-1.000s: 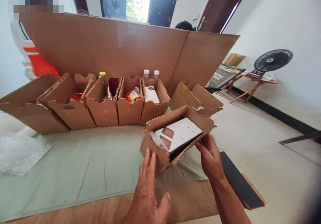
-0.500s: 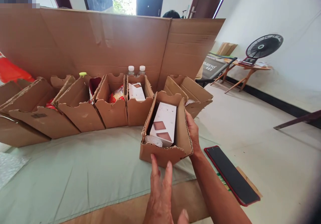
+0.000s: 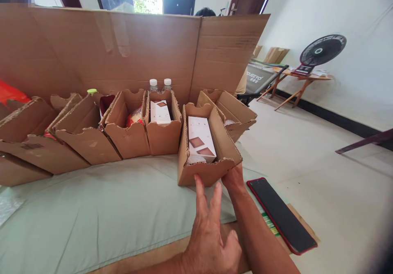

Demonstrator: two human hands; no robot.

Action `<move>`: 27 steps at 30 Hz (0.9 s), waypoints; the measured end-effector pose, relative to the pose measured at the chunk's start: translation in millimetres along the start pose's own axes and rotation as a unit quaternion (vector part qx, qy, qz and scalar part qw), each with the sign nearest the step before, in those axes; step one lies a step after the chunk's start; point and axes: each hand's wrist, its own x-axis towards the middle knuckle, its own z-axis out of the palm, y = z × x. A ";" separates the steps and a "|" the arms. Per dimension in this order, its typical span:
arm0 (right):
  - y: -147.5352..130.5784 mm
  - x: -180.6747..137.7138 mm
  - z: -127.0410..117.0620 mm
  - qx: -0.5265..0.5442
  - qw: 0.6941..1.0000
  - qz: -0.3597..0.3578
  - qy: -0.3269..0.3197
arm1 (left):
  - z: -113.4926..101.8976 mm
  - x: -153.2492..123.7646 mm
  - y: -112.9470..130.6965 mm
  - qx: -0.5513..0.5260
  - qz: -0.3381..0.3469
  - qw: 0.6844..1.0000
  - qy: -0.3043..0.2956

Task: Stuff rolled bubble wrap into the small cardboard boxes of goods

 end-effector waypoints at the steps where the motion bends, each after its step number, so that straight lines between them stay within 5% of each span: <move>1: 2.6 -0.2 -0.9 0.007 1.000 0.006 0.005 | -0.4 6.9 1.9 -0.007 -0.012 1.000 0.001; 19: 27.8 15.2 -17.1 -0.055 0.996 0.030 0.069 | -10.5 119.4 -8.5 -0.021 0.004 0.999 0.033; 24: 27.8 15.4 -15.6 -0.075 0.995 0.003 0.067 | -18.9 123.8 -10.8 0.024 0.011 0.999 0.028; 27: 26.4 14.1 -14.0 -0.082 0.994 -0.020 0.065 | -31.6 99.0 -15.5 0.029 -0.007 1.000 -0.007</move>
